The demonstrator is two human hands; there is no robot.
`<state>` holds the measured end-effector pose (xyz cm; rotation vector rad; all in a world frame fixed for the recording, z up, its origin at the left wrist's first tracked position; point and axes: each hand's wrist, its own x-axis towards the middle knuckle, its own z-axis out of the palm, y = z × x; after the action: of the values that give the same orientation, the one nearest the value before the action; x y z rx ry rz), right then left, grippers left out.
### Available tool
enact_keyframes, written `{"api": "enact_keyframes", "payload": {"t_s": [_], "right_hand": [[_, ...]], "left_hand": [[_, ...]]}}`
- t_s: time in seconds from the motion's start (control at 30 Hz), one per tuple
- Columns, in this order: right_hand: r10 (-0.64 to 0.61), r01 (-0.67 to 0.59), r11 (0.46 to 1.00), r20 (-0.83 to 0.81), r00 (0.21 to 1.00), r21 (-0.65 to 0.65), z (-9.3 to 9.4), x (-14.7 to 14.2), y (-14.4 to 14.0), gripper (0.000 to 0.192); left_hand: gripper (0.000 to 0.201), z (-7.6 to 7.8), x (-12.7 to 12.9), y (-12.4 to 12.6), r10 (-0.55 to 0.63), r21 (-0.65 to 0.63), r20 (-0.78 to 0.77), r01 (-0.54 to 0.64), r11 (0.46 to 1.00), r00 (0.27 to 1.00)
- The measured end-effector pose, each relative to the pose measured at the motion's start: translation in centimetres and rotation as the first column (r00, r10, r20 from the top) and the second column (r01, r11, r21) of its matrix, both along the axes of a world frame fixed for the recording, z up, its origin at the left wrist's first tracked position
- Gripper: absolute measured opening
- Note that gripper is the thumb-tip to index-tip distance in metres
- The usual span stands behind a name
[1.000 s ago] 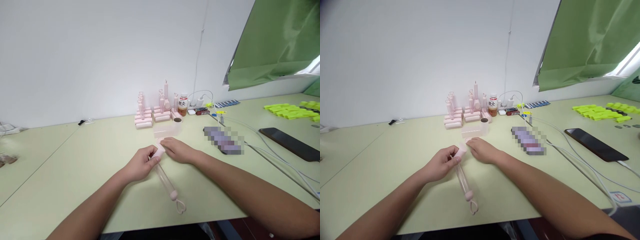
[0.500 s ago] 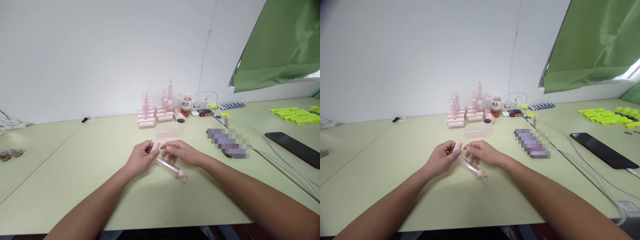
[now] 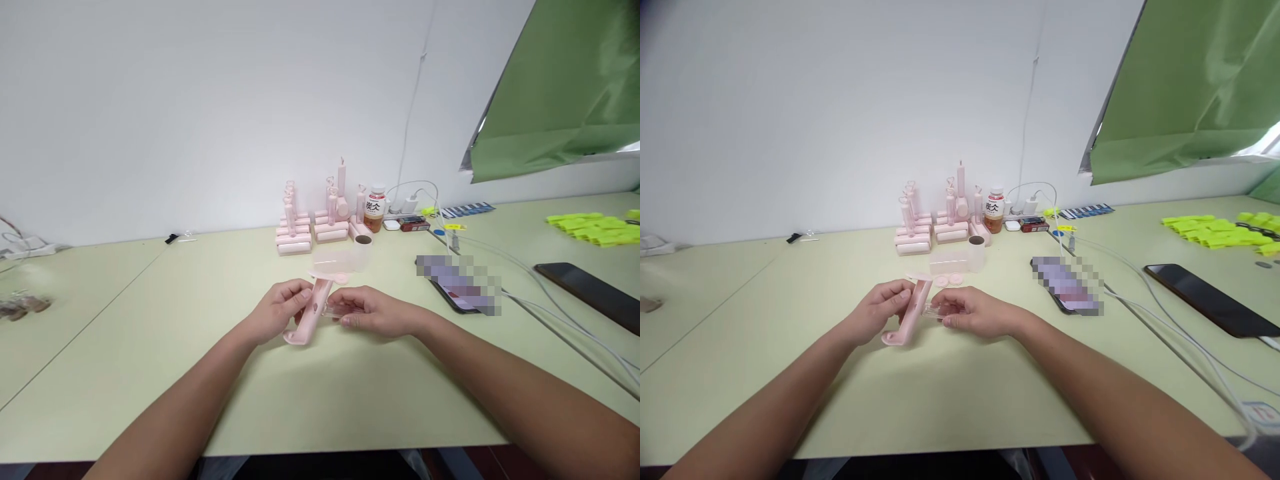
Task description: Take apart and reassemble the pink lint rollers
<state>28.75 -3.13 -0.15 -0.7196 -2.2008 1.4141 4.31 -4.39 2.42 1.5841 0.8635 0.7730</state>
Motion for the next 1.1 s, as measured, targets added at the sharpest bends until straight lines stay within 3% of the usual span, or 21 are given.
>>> {"api": "enact_keyframes", "payload": {"t_s": [0.1,0.27,0.43,0.6,0.7,0.8,0.9,1.0,1.1], "right_hand": [[0.010,-0.010,1.000,-0.032,0.999,-0.019,0.1,-0.3,-0.2,0.032],[0.014,-0.017,0.998,-0.047,0.999,-0.064,0.0,-0.4,-0.3,0.029],[0.034,-0.034,0.999,0.009,0.999,-0.021,-0.6,-0.2,-0.1,0.027],[0.053,-0.052,0.998,0.045,0.998,-0.023,-0.7,-0.3,0.0,0.026],[0.002,0.003,0.998,0.081,0.997,-0.060,-0.6,-0.5,-0.1,0.023],[-0.156,0.130,0.982,0.203,0.967,0.136,-0.5,-0.9,-0.1,0.024],[-0.354,0.199,0.858,0.264,0.897,0.473,-0.5,-1.3,0.0,0.020],[-0.389,0.161,0.748,0.228,0.893,0.644,-0.8,-1.6,0.5,0.011],[-0.364,0.081,0.712,0.268,0.892,0.697,-1.3,-2.0,1.0,0.009]], "left_hand": [[0.036,-0.2,0.1,-0.2,-0.093,-0.024,-0.004,0.093,0.995,0.996],[0.038,-0.2,0.2,-0.3,-0.139,-0.092,0.002,0.138,0.986,0.990],[0.041,-0.5,0.4,-0.4,-0.190,-0.122,0.029,0.192,0.974,0.981],[0.043,-0.8,1.0,-0.5,-0.109,-0.163,0.086,0.122,0.979,0.990],[0.044,-0.8,1.1,-0.3,0.054,-0.136,0.121,-0.038,0.990,0.991],[0.048,-0.7,0.8,0.4,0.242,-0.136,0.162,-0.221,0.966,0.957],[0.054,-0.7,0.4,1.2,0.341,-0.177,0.134,-0.316,0.932,0.930],[0.052,-0.8,0.1,1.7,0.406,-0.143,0.064,-0.394,0.908,0.912],[0.045,-0.8,-0.1,2.0,0.456,-0.062,-0.036,-0.458,0.887,0.889]]}}
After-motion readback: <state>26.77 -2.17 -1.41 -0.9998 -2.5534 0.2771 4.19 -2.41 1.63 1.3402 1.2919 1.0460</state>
